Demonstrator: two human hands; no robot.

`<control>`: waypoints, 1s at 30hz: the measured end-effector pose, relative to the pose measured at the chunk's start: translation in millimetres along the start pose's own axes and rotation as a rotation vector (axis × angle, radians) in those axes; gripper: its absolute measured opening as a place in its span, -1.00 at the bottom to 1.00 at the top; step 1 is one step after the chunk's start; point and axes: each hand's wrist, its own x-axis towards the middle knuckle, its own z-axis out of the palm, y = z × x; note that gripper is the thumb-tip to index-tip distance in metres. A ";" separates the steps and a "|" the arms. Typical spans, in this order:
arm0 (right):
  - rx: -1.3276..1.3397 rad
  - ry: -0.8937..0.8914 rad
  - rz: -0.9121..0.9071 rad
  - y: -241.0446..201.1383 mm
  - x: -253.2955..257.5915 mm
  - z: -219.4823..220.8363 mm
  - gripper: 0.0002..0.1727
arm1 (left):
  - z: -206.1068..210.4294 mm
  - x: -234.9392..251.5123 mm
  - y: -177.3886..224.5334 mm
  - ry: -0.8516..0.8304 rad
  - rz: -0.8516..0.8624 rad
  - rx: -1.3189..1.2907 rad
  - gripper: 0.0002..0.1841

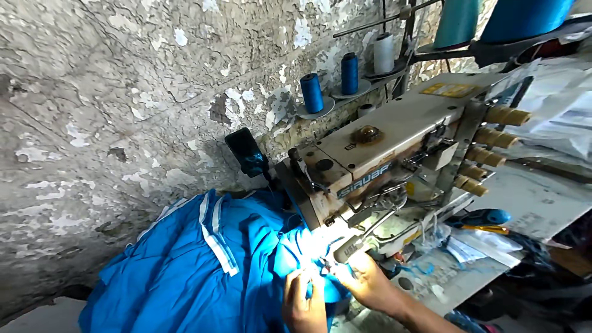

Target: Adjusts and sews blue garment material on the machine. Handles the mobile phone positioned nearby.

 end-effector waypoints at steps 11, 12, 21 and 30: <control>0.154 0.030 0.159 -13.1 4.9 -4.7 -0.84 | 1.5 2.1 3.4 -0.128 -0.127 -0.211 -0.88; 0.160 0.033 0.143 -12.5 4.6 -4.4 -0.84 | 1.5 3.1 5.3 -0.127 -0.135 -0.202 -0.88; 0.202 0.027 0.135 -10.7 0.2 -3.1 -0.85 | -0.1 3.9 4.3 -0.245 -0.342 -0.340 -0.94; 0.303 0.040 0.237 -13.1 3.2 -4.0 -0.96 | 12.2 -5.7 -1.6 -0.166 -0.291 -0.289 -0.93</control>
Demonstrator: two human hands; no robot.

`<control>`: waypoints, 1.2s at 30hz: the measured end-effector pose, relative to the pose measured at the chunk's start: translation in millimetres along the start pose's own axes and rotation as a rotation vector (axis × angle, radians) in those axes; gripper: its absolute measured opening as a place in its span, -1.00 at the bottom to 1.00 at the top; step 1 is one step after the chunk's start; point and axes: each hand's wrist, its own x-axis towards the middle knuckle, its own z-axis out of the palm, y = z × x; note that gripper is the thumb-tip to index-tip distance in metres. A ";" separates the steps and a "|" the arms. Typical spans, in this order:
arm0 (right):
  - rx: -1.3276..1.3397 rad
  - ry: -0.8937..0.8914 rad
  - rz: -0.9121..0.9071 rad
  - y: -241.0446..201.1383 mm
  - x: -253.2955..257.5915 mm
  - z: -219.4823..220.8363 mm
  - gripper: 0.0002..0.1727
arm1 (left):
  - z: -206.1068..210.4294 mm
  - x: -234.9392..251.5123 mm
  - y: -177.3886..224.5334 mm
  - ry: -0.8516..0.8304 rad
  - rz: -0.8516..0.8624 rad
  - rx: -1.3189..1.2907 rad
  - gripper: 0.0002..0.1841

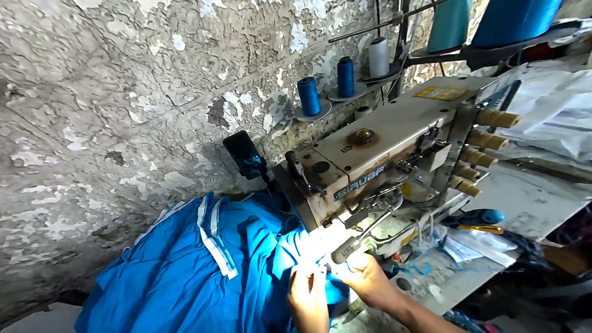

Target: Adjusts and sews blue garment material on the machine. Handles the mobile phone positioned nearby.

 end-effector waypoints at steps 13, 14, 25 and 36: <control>-0.179 0.212 -0.023 1.8 -4.5 15.5 -0.86 | 3.0 -5.9 -2.3 0.003 0.121 0.123 -0.88; -0.182 0.220 -0.040 3.9 -4.9 16.8 -0.85 | 1.0 -6.4 -1.9 -0.023 0.064 0.054 -0.89; -0.330 0.112 -0.235 16.9 -8.3 16.6 -0.75 | 0.8 2.9 28.0 0.021 -0.811 -1.131 -0.54; -0.256 0.085 -0.318 16.6 -14.4 22.3 -0.83 | -2.4 -3.7 45.6 -0.101 -0.599 -0.646 -0.69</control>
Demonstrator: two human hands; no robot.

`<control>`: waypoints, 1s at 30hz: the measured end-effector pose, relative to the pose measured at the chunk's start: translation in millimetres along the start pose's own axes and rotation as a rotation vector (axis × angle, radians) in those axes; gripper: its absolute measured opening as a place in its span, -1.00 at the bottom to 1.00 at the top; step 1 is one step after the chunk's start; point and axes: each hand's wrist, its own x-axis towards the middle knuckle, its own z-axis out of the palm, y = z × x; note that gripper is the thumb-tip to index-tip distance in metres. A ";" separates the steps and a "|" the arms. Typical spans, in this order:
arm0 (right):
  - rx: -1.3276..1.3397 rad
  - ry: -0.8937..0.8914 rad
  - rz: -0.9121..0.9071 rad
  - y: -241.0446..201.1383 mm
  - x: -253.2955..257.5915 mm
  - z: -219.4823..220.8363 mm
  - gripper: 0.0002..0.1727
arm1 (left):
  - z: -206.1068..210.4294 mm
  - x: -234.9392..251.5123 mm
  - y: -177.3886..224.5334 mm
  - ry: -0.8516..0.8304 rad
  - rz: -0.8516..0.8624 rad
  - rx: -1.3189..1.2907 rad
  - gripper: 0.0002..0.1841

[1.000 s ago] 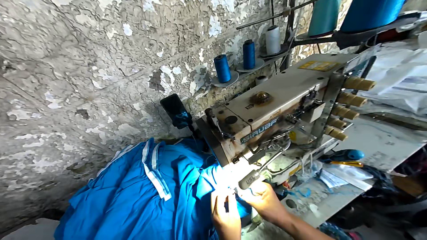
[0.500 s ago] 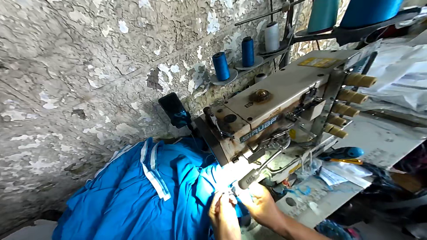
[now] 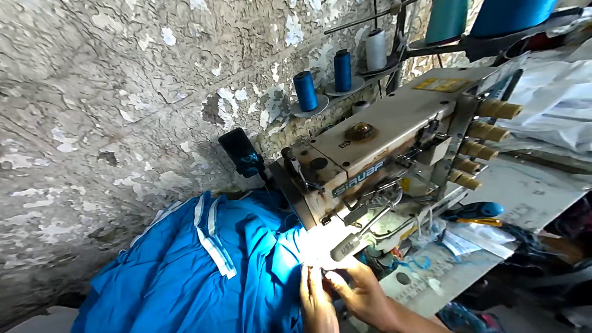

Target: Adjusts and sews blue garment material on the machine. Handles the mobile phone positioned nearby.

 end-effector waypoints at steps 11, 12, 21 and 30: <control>-0.003 0.034 0.015 -0.4 4.8 1.5 -0.89 | 1.1 4.5 6.8 0.042 -0.189 -0.420 -0.62; -0.008 0.051 0.057 -0.5 5.2 2.6 -0.90 | 0.7 5.3 5.2 0.043 -0.199 -0.469 -0.61; -0.144 0.084 -0.029 -12.1 10.1 5.3 -0.88 | 8.1 3.8 -4.1 0.196 0.047 -0.252 -0.67; -0.169 0.067 -0.034 -8.2 9.6 1.5 -0.87 | 8.9 1.4 0.7 0.109 -0.020 -0.147 -0.66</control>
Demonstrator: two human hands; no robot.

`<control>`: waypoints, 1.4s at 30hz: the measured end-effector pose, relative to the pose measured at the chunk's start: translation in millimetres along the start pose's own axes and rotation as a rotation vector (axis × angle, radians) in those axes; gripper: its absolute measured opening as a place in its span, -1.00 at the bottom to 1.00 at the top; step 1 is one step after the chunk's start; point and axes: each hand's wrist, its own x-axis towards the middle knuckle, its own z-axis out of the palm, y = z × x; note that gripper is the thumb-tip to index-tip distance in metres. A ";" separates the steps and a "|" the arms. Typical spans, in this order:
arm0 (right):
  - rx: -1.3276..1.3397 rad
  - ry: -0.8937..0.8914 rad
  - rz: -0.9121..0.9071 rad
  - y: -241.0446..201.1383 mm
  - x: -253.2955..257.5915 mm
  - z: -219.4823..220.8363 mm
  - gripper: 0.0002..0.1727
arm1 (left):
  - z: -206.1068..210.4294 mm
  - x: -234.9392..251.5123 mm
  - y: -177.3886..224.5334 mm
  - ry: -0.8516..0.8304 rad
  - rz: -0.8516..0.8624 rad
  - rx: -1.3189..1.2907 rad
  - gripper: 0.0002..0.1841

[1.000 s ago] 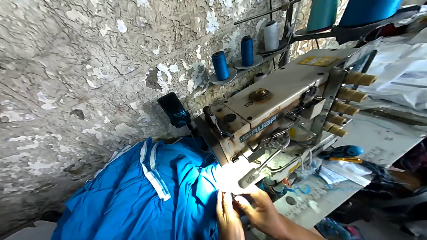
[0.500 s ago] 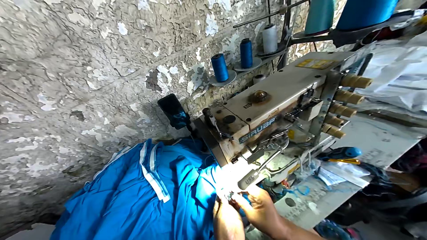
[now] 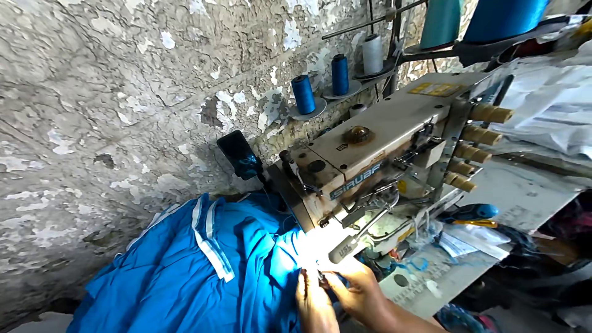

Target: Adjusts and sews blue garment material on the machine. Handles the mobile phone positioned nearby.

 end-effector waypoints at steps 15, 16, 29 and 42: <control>-0.181 -0.178 -0.162 2.0 3.6 -9.1 -0.81 | -30.0 15.6 -9.5 -0.153 0.430 0.733 -0.77; -0.184 -0.177 -0.148 2.0 3.7 -8.7 -0.81 | -31.0 15.4 -7.7 -0.178 0.427 0.763 -0.77; -0.136 -0.097 0.030 -10.7 -1.6 -8.0 -0.83 | -32.7 12.1 -6.0 -0.128 0.105 0.378 -0.76; 0.091 -0.211 0.217 -12.1 8.0 -19.6 -0.82 | -36.1 19.7 -17.8 -0.082 0.606 0.740 -0.76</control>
